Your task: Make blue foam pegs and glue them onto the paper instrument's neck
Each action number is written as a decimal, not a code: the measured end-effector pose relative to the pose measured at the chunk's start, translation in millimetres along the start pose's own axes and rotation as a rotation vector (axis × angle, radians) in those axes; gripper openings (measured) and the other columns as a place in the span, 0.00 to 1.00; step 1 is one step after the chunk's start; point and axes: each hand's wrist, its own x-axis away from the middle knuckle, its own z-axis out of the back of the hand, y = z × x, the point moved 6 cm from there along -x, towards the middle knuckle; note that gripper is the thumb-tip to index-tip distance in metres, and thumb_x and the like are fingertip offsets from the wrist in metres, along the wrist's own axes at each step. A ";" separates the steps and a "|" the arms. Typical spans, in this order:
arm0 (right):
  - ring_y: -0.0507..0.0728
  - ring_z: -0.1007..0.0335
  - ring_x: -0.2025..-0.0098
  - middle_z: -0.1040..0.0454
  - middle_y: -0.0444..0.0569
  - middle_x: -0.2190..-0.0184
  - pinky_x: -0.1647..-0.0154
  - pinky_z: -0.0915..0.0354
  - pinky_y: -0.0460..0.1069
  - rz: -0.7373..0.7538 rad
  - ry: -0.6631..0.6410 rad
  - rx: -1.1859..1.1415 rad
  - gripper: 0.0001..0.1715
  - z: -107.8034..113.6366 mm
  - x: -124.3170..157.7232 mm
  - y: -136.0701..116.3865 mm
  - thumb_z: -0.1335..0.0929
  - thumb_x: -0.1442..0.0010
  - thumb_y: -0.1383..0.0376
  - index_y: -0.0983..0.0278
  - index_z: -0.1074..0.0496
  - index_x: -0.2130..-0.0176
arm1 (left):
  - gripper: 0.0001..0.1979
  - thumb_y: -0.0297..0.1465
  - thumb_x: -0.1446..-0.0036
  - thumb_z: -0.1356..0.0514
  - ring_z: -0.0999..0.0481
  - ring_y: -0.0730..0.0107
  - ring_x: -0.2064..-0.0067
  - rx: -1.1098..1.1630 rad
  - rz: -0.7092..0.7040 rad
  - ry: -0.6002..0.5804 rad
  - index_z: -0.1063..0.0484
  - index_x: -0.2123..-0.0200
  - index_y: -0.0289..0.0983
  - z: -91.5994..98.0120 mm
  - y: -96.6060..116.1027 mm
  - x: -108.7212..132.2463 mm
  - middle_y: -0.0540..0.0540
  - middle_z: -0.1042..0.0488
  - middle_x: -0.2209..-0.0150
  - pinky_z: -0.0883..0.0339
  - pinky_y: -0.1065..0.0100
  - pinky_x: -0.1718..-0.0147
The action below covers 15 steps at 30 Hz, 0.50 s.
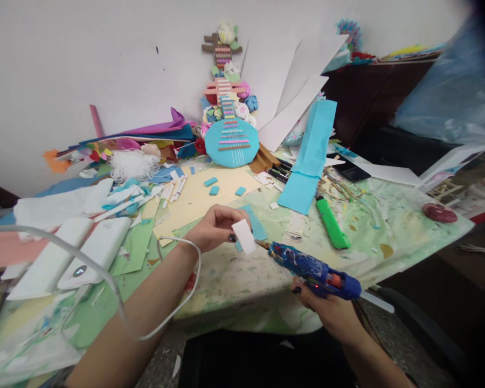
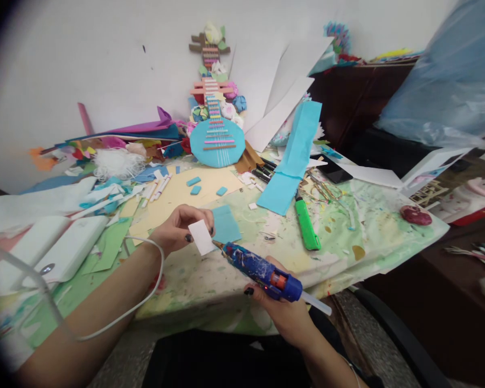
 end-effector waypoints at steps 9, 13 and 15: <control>0.50 0.42 0.79 0.34 0.44 0.79 0.81 0.39 0.45 0.032 0.025 -0.023 0.13 1.0 1.8 2.0 0.29 0.53 0.56 0.62 0.32 0.74 | 0.12 0.31 0.63 0.29 0.27 0.67 0.70 0.042 -0.007 0.061 0.22 0.71 0.32 2.3 -1.0 -0.4 0.42 0.27 0.71 0.35 0.68 0.72; 0.50 0.41 0.78 0.34 0.44 0.79 0.80 0.40 0.45 0.040 0.033 -0.032 0.14 1.5 2.8 6.4 0.29 0.53 0.56 0.62 0.32 0.74 | 0.12 0.31 0.62 0.30 0.27 0.68 0.70 0.052 -0.022 0.056 0.22 0.71 0.32 3.7 -0.5 -0.3 0.43 0.27 0.71 0.34 0.68 0.71; 0.50 0.43 0.79 0.35 0.43 0.80 0.80 0.40 0.44 0.039 0.021 -0.034 0.14 1.1 3.4 7.8 0.29 0.51 0.56 0.63 0.33 0.75 | 0.12 0.30 0.61 0.30 0.27 0.68 0.69 0.045 -0.026 0.055 0.22 0.70 0.32 3.6 -0.6 -0.3 0.43 0.27 0.70 0.34 0.68 0.71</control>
